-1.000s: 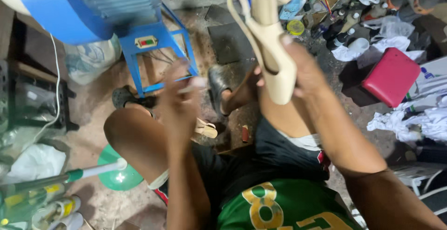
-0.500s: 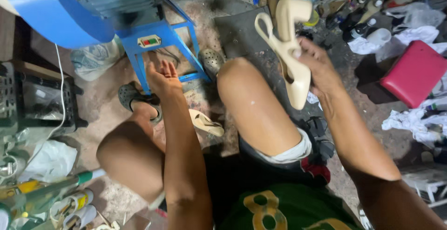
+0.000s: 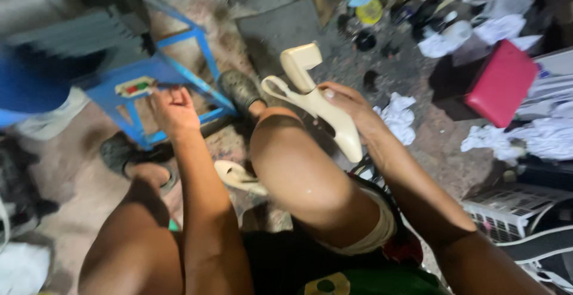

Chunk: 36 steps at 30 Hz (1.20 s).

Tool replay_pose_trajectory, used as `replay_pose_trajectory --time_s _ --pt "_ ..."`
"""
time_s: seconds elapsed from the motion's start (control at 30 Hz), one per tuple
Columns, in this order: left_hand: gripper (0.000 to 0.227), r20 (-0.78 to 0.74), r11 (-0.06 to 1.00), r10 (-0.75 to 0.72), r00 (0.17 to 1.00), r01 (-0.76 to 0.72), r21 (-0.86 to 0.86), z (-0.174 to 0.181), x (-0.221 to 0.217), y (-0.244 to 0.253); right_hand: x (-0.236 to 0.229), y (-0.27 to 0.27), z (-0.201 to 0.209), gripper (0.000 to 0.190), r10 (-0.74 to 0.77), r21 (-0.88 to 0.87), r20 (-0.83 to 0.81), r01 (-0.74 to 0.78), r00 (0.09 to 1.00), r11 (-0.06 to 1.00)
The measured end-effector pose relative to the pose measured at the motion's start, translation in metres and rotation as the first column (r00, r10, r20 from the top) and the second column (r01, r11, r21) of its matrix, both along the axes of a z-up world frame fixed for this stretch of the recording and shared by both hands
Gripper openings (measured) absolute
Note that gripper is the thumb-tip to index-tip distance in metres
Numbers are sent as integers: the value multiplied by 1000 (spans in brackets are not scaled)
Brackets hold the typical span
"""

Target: The person uses a bench grinder to smooth the edges of a beige shoe sole. They hold the sole with both hands and press it against the rotating grinding wheel, rotating the object to treat different sections. The person periodically inspects the sole during the process.

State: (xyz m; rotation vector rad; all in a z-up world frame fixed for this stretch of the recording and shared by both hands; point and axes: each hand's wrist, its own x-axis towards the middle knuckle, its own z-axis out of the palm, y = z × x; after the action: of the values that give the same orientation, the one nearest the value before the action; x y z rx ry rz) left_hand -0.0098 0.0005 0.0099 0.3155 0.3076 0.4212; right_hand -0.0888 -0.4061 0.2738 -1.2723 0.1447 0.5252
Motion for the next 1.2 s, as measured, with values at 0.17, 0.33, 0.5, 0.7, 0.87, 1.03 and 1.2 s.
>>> replay_pose_trajectory --time_s 0.17,0.33,0.5,0.7,0.87,1.03,1.2 --pt "47 -411 998 50 910 -56 -1 34 -4 -13 0 -4 21 44 -7 -207 134 35 991 978" --pt "39 -431 998 -21 902 -9 -67 61 -21 -8 -14 -5 74 53 -23 17 44 22 999 1000" --pt "33 -348 952 -152 925 231 198 185 -57 6 -35 -6 133 63 60 280 168 -106 984 954" --pt "33 -460 227 115 880 428 875 335 -188 9 -41 14 170 63 42 484 246 -160 968 860" --pt "38 -288 -13 491 822 337 941 310 -295 17 -40 30 144 58 103 418 246 -202 964 886" --pt "51 -720 695 517 463 265 669 212 -392 3 -35 25 94 50 182 266 197 -232 963 936" --pt "47 -846 839 412 338 220 497 151 -464 -35 -23 19 81 44 161 308 230 -228 960 923"
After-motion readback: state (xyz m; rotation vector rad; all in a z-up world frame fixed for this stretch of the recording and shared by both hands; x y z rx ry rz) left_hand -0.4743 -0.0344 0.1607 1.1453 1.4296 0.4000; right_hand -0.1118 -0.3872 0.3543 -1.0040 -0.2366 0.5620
